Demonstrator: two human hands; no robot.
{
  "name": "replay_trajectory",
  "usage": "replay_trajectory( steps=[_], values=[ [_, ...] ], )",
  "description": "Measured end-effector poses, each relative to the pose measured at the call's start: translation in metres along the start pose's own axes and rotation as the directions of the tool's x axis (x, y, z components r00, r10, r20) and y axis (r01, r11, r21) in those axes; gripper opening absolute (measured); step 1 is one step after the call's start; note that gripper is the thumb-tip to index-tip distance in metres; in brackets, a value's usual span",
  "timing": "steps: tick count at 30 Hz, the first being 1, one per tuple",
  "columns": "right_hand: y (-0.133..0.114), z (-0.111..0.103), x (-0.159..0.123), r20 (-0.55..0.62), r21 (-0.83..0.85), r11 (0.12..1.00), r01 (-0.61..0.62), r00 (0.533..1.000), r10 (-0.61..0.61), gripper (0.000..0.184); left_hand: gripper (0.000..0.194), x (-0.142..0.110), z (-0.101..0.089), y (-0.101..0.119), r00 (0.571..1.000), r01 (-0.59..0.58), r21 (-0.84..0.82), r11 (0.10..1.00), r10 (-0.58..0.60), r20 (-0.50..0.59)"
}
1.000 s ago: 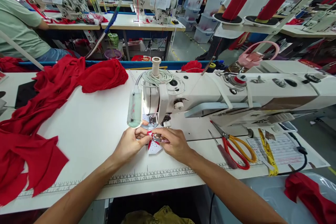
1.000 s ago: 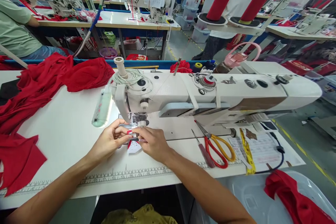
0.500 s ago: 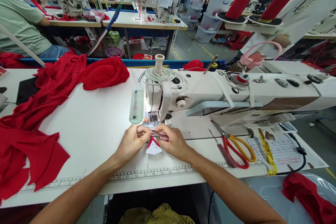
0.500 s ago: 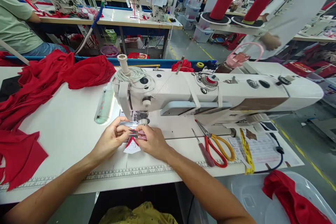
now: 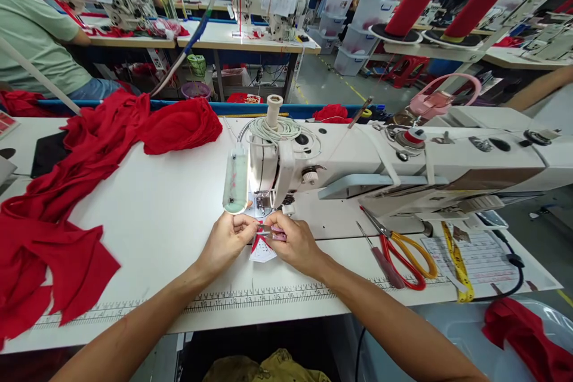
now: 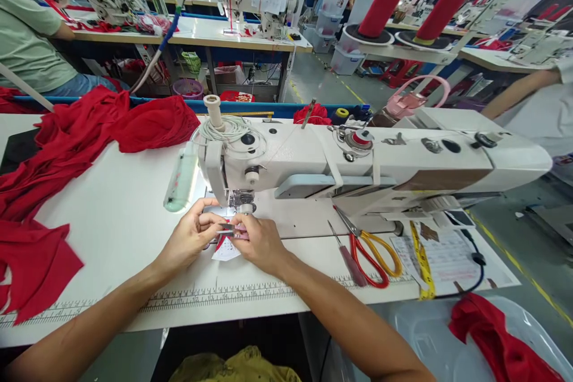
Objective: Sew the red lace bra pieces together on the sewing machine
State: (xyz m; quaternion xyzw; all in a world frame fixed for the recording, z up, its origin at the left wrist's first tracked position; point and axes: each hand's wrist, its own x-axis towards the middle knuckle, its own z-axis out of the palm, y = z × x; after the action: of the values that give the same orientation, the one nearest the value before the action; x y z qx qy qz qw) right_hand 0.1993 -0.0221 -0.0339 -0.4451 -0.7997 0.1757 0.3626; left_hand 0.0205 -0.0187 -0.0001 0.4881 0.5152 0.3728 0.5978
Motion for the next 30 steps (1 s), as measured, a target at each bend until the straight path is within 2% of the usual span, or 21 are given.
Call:
replay_trajectory(
  steps=[3, 5, 7, 10, 15, 17, 19, 22, 24, 30],
  values=[
    [-0.003, -0.002, 0.005, 0.076, 0.122, 0.976, -0.18, 0.982, 0.171, 0.004, 0.043, 0.0, -0.001, -0.004, 1.0, -0.027, 0.069, 0.997, 0.027, 0.001],
    [-0.006, -0.005, 0.01, 0.136, 0.098, 0.964, -0.247, 0.963, 0.233, 0.004, 0.039, -0.001, -0.001, -0.004, 0.996, -0.056, 0.211, 0.976, 0.068, -0.051],
    [-0.01, -0.007, 0.016, 0.178, 0.03, 0.959, -0.282, 0.946, 0.273, 0.007, 0.034, 0.0, -0.001, -0.005, 0.98, -0.103, 0.391, 0.915, 0.161, -0.119],
    [-0.012, -0.005, 0.026, 0.196, -0.044, 0.956, -0.289, 0.936, 0.292, 0.011, 0.026, 0.004, -0.001, -0.009, 0.942, -0.157, 0.582, 0.798, 0.298, -0.154],
    [-0.009, -0.004, 0.03, 0.19, -0.119, 0.963, -0.24, 0.947, 0.259, 0.007, 0.028, 0.012, -0.003, -0.017, 0.917, -0.126, 0.775, 0.619, 0.371, -0.148],
    [-0.004, -0.008, 0.026, 0.176, -0.147, 0.965, -0.215, 0.955, 0.24, 0.014, 0.031, 0.012, -0.004, -0.018, 0.913, -0.114, 0.805, 0.583, 0.381, -0.147],
    [0.001, -0.013, 0.02, 0.178, -0.169, 0.973, -0.159, 0.966, 0.189, 0.028, 0.034, 0.013, -0.004, -0.019, 0.91, -0.095, 0.822, 0.562, 0.383, -0.156],
    [0.008, -0.016, 0.013, 0.215, -0.188, 0.982, 0.022, 0.976, 0.02, 0.045, 0.036, 0.013, -0.007, -0.02, 0.906, -0.093, 0.837, 0.539, 0.395, -0.154],
    [0.01, -0.013, 0.011, 0.23, -0.197, 0.975, 0.101, 0.972, -0.054, 0.051, 0.038, 0.015, -0.009, -0.021, 0.9, -0.105, 0.843, 0.528, 0.41, -0.145],
    [0.007, -0.006, 0.01, 0.259, -0.319, 0.943, 0.092, 0.966, -0.006, 0.054, 0.055, 0.01, -0.015, -0.019, 0.895, -0.106, 0.852, 0.512, 0.423, -0.143]
  ],
)
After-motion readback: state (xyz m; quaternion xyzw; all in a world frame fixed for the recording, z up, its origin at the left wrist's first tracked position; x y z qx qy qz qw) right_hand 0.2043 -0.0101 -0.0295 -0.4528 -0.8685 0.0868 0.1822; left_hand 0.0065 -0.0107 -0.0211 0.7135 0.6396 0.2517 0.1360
